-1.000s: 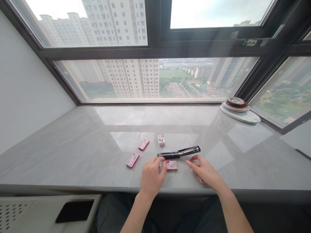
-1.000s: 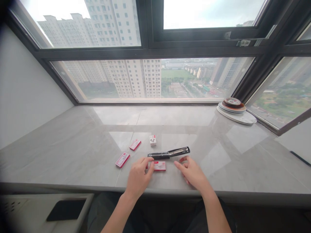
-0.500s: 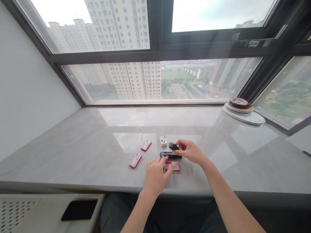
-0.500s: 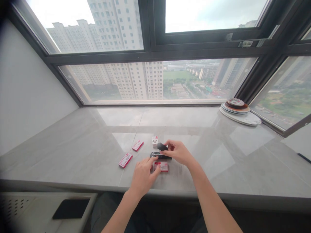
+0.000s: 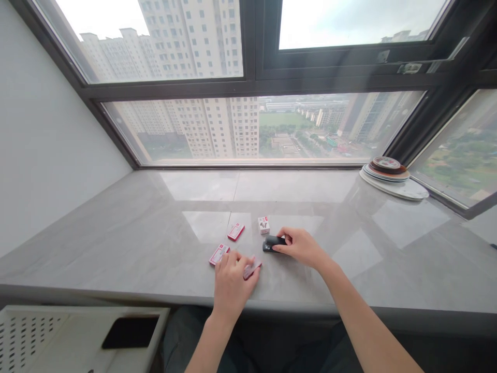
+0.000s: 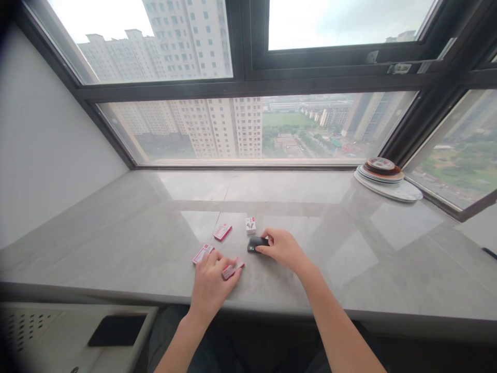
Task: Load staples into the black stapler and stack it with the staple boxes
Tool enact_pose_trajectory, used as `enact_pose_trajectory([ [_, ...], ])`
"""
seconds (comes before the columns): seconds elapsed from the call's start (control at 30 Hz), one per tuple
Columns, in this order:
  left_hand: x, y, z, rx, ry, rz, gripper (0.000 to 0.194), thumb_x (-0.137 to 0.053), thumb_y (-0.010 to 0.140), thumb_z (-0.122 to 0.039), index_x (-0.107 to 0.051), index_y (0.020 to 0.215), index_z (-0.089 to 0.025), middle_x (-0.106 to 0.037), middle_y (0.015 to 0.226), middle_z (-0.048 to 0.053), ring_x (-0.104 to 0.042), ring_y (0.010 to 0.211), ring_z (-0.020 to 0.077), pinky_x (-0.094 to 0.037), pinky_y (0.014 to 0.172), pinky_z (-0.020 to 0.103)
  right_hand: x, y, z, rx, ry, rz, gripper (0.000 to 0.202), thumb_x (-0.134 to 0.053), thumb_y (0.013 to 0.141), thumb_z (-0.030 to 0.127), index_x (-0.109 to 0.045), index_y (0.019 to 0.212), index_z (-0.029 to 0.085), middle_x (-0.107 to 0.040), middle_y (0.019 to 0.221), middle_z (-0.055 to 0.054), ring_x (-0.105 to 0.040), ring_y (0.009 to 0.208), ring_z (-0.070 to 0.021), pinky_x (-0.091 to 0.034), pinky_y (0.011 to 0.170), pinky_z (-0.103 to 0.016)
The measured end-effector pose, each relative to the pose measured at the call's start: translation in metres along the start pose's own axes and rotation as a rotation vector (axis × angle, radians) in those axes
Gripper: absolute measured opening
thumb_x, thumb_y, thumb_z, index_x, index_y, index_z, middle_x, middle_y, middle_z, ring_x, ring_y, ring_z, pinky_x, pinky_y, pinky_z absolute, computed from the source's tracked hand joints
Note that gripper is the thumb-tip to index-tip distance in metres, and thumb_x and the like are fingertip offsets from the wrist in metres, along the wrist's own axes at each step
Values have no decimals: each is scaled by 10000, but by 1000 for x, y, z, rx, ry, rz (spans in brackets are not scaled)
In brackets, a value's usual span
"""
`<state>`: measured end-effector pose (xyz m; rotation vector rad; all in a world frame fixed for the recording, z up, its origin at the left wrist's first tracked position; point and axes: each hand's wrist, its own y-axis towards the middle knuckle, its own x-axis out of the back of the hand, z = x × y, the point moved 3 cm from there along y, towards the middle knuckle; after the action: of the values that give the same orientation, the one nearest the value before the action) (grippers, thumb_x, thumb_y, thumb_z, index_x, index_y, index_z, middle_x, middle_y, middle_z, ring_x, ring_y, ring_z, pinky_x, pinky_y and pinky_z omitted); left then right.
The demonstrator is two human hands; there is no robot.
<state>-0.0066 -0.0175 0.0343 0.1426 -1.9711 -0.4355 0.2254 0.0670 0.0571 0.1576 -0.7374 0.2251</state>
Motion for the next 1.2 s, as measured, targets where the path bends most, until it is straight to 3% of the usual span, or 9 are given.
enact_pose_trajectory([
  [0.1, 17, 0, 36, 145, 83, -120, 102, -718, 875, -372, -695, 924, -286, -625, 1091, 89, -548, 1100, 351, -447, 942, 521, 0, -2, -1, -12, 2, -10, 281, -767, 787, 462, -721, 913, 216, -472, 586, 80, -448, 576, -120, -296, 586, -252],
  [0.2, 22, 7, 59, 137, 35, -137, 109, -739, 855, -354, -669, 906, -288, -631, 1260, 71, -520, 1215, 357, -433, 1020, 547, -1, -3, -2, -8, -1, -12, 273, -754, 800, 465, -712, 909, 219, -470, 596, 78, -447, 576, -120, -293, 582, -253],
  [0.37, 11, 26, 72, -85, -233, 16, 129, -689, 898, -331, -595, 932, -248, -437, 1604, 39, -290, 1545, 303, -357, 1203, 506, -3, -2, -5, -21, -33, -3, 279, -751, 799, 461, -712, 934, 220, -472, 607, 80, -475, 588, -124, -309, 595, -252],
  [0.5, -1, 36, 75, -79, -331, 118, 338, -622, 952, -327, -555, 1278, -272, -494, 1557, 70, -231, 1585, 247, -367, 1222, 442, -2, -4, -4, -25, -50, -3, 272, -732, 810, 454, -723, 951, 221, -498, 611, 72, -494, 594, -130, -320, 597, -253],
  [0.73, -17, 48, 53, -118, -300, 101, 676, -575, 991, -333, -272, 1594, -307, -345, 1664, 76, -304, 1557, 251, -325, 1260, 476, 8, -21, 7, -77, -102, 13, 334, -632, 885, 458, -761, 1094, 232, -580, 627, 27, -552, 598, -156, -306, 566, -257],
  [0.83, -29, 57, 35, -154, -265, 82, 714, -531, 1017, -340, -180, 1639, -319, -333, 1664, 83, -284, 1560, 267, -304, 1260, 507, 15, -31, 8, -115, -153, -6, 354, -597, 911, 498, -788, 1081, 253, -587, 622, 10, -550, 599, -163, -287, 556, -261],
  [1.03, -60, 69, -4, -108, -210, -10, 705, -529, 1015, -389, -211, 1632, -262, -389, 1590, 157, -365, 1488, 335, -345, 1200, 549, 19, -49, -7, -294, -59, 27, 521, -574, 894, 658, -796, 776, 201, -532, 533, 3, -482, 525, -146, -259, 525, -261],
  [1.2, -71, 76, -18, -40, -180, -49, 749, -601, 958, -376, -259, 1605, -214, -480, 1460, 180, -460, 1366, 351, -388, 1146, 536, 9, -61, -14, -334, 196, -64, 502, -629, 852, 628, -829, 1015, 198, -575, 535, 24, -514, 536, -157, -325, 516, -235],
])
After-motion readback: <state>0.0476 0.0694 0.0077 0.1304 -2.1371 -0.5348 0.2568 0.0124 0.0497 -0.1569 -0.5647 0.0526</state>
